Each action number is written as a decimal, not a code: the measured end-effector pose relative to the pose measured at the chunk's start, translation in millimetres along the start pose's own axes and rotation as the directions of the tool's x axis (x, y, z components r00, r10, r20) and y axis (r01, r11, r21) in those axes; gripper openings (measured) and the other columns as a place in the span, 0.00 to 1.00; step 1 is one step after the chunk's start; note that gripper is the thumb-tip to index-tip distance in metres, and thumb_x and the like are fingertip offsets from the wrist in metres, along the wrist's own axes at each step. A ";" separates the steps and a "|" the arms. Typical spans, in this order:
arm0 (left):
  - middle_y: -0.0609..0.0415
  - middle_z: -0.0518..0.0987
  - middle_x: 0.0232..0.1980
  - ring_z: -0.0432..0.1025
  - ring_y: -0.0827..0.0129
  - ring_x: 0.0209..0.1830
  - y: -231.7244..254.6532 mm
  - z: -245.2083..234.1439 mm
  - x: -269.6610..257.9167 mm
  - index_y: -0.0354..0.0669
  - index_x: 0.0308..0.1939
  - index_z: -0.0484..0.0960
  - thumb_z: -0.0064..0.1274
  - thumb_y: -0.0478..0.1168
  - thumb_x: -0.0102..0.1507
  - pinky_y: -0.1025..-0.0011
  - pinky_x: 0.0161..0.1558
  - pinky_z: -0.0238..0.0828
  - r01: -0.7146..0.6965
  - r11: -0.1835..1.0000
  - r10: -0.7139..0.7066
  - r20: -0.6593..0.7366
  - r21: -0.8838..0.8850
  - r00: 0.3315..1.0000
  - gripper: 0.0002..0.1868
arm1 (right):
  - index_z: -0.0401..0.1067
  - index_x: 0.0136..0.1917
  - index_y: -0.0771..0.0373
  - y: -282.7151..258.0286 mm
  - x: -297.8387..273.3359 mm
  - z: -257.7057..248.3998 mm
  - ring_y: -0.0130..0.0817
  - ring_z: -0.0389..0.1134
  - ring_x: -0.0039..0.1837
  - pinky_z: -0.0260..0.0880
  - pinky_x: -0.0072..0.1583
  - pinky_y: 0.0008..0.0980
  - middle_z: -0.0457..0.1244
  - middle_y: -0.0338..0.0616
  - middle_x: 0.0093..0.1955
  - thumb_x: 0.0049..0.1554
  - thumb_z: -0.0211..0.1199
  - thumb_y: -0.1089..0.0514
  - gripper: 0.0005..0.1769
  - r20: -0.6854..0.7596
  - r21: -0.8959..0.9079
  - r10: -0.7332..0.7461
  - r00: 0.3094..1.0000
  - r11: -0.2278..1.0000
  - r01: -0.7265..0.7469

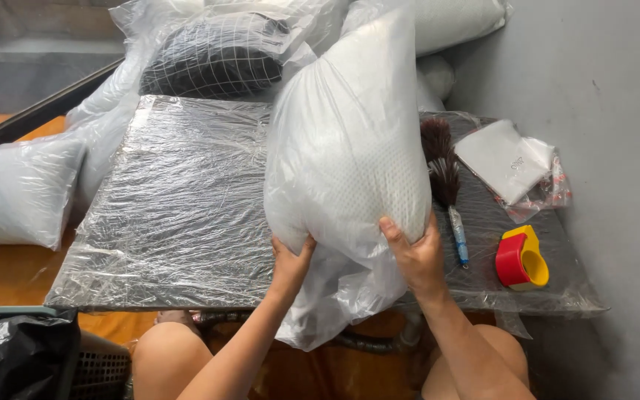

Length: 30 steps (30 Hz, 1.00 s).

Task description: Cleaning a pillow with a duster, placing it in a plastic bag, and using a vacuum hose to compress it.

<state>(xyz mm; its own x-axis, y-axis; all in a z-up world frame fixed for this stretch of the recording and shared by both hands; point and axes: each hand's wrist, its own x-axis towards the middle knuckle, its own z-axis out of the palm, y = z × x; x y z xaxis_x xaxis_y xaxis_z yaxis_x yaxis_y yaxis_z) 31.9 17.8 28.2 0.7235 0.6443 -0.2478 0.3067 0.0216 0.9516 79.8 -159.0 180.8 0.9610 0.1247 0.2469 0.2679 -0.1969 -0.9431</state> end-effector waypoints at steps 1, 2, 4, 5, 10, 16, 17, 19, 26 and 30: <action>0.21 0.54 0.74 0.54 0.31 0.75 10.7 3.1 -14.3 0.28 0.77 0.42 0.57 0.71 0.57 0.41 0.72 0.54 0.000 1.000 0.000 0.001 -0.004 1.000 0.65 | 0.64 0.72 0.62 -12.8 -4.9 0.1 0.43 0.67 0.63 0.65 0.64 0.51 0.66 0.58 0.59 0.50 0.76 0.47 0.42 0.000 -0.004 -0.003 1.000 1.000 0.003; 0.28 0.56 0.76 0.54 0.39 0.77 21.5 6.4 -28.6 0.32 0.77 0.46 0.55 0.67 0.61 0.44 0.75 0.51 0.050 0.981 -0.031 0.103 -0.188 0.994 0.57 | 0.59 0.75 0.61 -25.5 -9.7 0.0 0.45 0.66 0.66 0.63 0.66 0.51 0.64 0.57 0.62 0.51 0.75 0.47 0.46 0.043 -0.037 -0.113 0.993 0.993 0.114; 0.34 0.58 0.77 0.54 0.46 0.78 32.0 6.0 -40.8 0.36 0.77 0.50 0.52 0.62 0.65 0.48 0.77 0.47 0.115 0.926 -0.040 0.209 -0.360 0.977 0.49 | 0.54 0.79 0.60 -41.1 -18.3 4.1 0.48 0.64 0.69 0.61 0.68 0.52 0.62 0.57 0.64 0.51 0.74 0.47 0.49 0.088 -0.065 -0.221 0.971 0.972 0.227; 0.34 0.58 0.77 0.55 0.46 0.78 32.8 4.0 -40.9 0.36 0.76 0.50 0.52 0.62 0.65 0.48 0.76 0.48 0.113 0.922 -0.039 0.201 -0.371 0.979 0.48 | 0.51 0.80 0.64 -43.9 -21.9 8.6 0.56 0.62 0.69 0.59 0.69 0.57 0.59 0.62 0.64 0.51 0.74 0.51 0.51 0.144 -0.075 -0.393 0.908 0.911 0.406; 0.35 0.61 0.73 0.58 0.47 0.74 36.0 -12.3 -43.2 0.37 0.74 0.54 0.50 0.63 0.66 0.49 0.73 0.51 0.103 0.905 -0.037 0.164 -0.413 0.986 0.45 | 0.26 0.83 0.63 -40.8 -52.2 29.1 0.44 0.61 0.60 0.68 0.63 0.39 0.54 0.57 0.66 0.55 0.74 0.52 0.65 0.381 -0.296 -0.648 0.659 0.590 0.752; 0.36 0.64 0.70 0.61 0.47 0.70 31.3 -53.5 -33.7 0.37 0.71 0.57 0.48 0.64 0.67 0.49 0.70 0.55 0.091 0.886 -0.041 0.118 -0.455 0.992 0.41 | 0.51 0.80 0.58 -23.4 -62.0 49.7 0.43 0.57 0.72 0.52 0.71 0.47 0.52 0.51 0.74 0.56 0.71 0.46 0.47 0.483 -0.365 -0.613 0.625 0.509 0.780; 0.36 0.65 0.69 0.62 0.47 0.69 29.3 -61.8 -31.1 0.37 0.71 0.58 0.47 0.64 0.67 0.49 0.70 0.56 0.089 0.880 -0.044 0.107 -0.467 0.993 0.41 | 0.54 0.79 0.54 -17.9 -61.4 52.5 0.43 0.56 0.72 0.51 0.71 0.48 0.51 0.50 0.75 0.56 0.71 0.44 0.45 0.494 -0.374 -0.597 0.632 0.510 0.774; 0.37 0.66 0.68 0.63 0.47 0.68 23.1 -79.8 -25.5 0.38 0.70 0.59 0.46 0.65 0.68 0.49 0.68 0.57 0.084 0.866 -0.049 0.083 -0.493 0.995 0.40 | 0.58 0.78 0.49 -10.1 -63.3 58.2 0.44 0.54 0.73 0.49 0.72 0.49 0.50 0.49 0.75 0.55 0.70 0.42 0.43 0.510 -0.380 -0.582 0.633 0.509 0.773; 0.38 0.70 0.63 0.67 0.48 0.63 8.4 -153.5 -17.5 0.39 0.66 0.64 0.44 0.66 0.69 0.50 0.64 0.61 0.067 0.831 -0.077 0.005 -0.553 0.997 0.37 | 0.58 0.77 0.55 0.8 -65.8 60.4 0.48 0.50 0.78 0.46 0.77 0.50 0.49 0.55 0.79 0.57 0.67 0.43 0.40 0.696 -0.160 -0.542 0.471 0.522 0.838; 0.39 0.72 0.60 0.69 0.48 0.60 2.9 -190.5 -18.5 0.39 0.64 0.66 0.42 0.67 0.70 0.50 0.62 0.64 0.057 0.806 -0.099 -0.039 -0.590 0.994 0.35 | 0.70 0.68 0.58 -22.5 -52.5 30.6 0.46 0.54 0.79 0.53 0.77 0.50 0.56 0.50 0.76 0.56 0.66 0.48 0.29 0.825 0.177 -0.405 0.393 0.847 0.501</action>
<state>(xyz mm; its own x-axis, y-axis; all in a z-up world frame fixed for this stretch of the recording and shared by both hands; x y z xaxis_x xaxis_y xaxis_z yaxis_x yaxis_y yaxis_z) -98.5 151.5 70.2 0.6652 0.6682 -0.3333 -0.0764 0.5049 0.8598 21.2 -131.4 182.2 0.2123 0.9314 0.2956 0.6965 0.0680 -0.7143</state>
